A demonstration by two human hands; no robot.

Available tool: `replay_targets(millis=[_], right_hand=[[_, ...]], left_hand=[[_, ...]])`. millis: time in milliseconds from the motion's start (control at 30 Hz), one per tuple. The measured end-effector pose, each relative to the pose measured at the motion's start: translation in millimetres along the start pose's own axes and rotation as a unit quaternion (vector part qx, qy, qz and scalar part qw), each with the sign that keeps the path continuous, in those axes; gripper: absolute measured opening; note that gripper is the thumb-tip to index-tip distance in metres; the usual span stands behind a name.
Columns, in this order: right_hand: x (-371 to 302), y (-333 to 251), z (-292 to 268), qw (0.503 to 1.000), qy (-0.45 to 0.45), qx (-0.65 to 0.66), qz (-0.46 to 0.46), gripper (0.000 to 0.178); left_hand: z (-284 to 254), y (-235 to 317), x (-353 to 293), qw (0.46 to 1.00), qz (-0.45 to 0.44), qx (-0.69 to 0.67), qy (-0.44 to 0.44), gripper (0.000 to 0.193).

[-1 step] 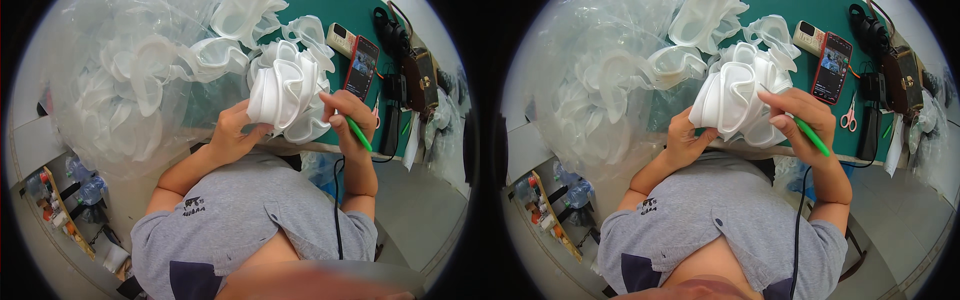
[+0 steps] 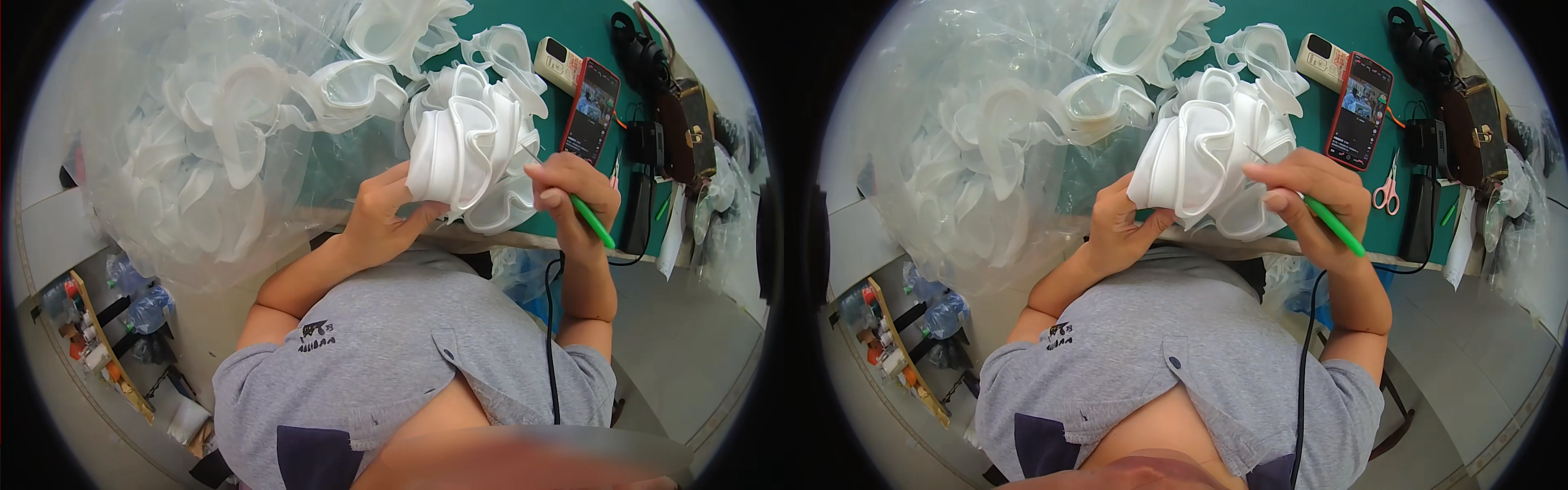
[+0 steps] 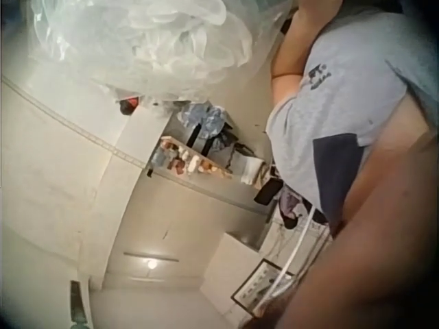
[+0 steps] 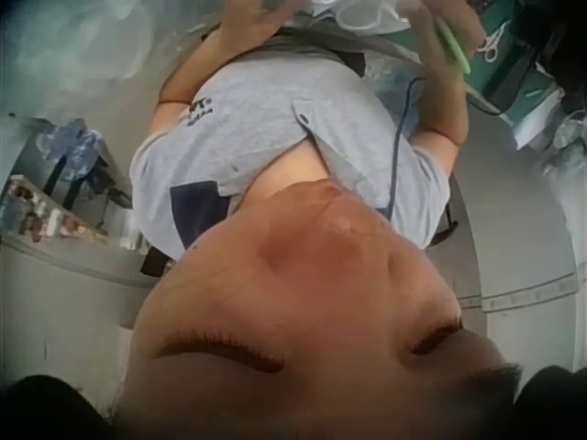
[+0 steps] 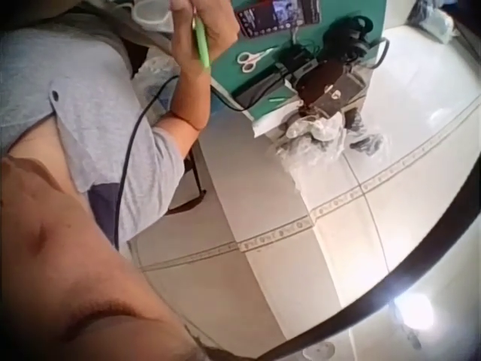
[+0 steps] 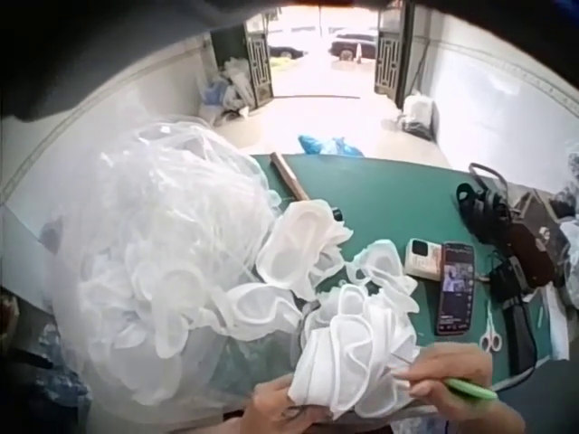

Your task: Assembling white plastic toy components and trimming excess material using scissors and a pick tool.

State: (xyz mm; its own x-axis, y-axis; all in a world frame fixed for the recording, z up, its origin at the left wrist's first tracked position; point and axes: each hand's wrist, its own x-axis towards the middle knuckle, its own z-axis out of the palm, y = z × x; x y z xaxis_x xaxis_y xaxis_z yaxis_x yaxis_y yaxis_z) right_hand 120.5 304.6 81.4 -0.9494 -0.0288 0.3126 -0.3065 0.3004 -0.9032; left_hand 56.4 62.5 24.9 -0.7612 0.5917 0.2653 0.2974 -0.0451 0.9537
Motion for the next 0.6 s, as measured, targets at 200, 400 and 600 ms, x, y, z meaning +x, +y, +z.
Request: replay_targets(millis=[200,400,600], right_hand=[[-0.1,-2.6,8.6,0.998,-0.047,0.028,-0.005,0.051],[4.4,7.6,13.5,0.995,-0.070,0.055,-0.045,0.032],[7.1,16.8,21.6,0.994,-0.067,0.077,-0.044,0.018]], left_hand=[[-1.1,-0.1,4.3,1.000,0.005,0.018,0.002,0.023],[0.4,-6.5,-3.4,0.990,-0.101,-0.085,0.040,0.025],[1.0,-5.1,-4.1,0.983,-0.116,-0.131,0.054,0.025]])
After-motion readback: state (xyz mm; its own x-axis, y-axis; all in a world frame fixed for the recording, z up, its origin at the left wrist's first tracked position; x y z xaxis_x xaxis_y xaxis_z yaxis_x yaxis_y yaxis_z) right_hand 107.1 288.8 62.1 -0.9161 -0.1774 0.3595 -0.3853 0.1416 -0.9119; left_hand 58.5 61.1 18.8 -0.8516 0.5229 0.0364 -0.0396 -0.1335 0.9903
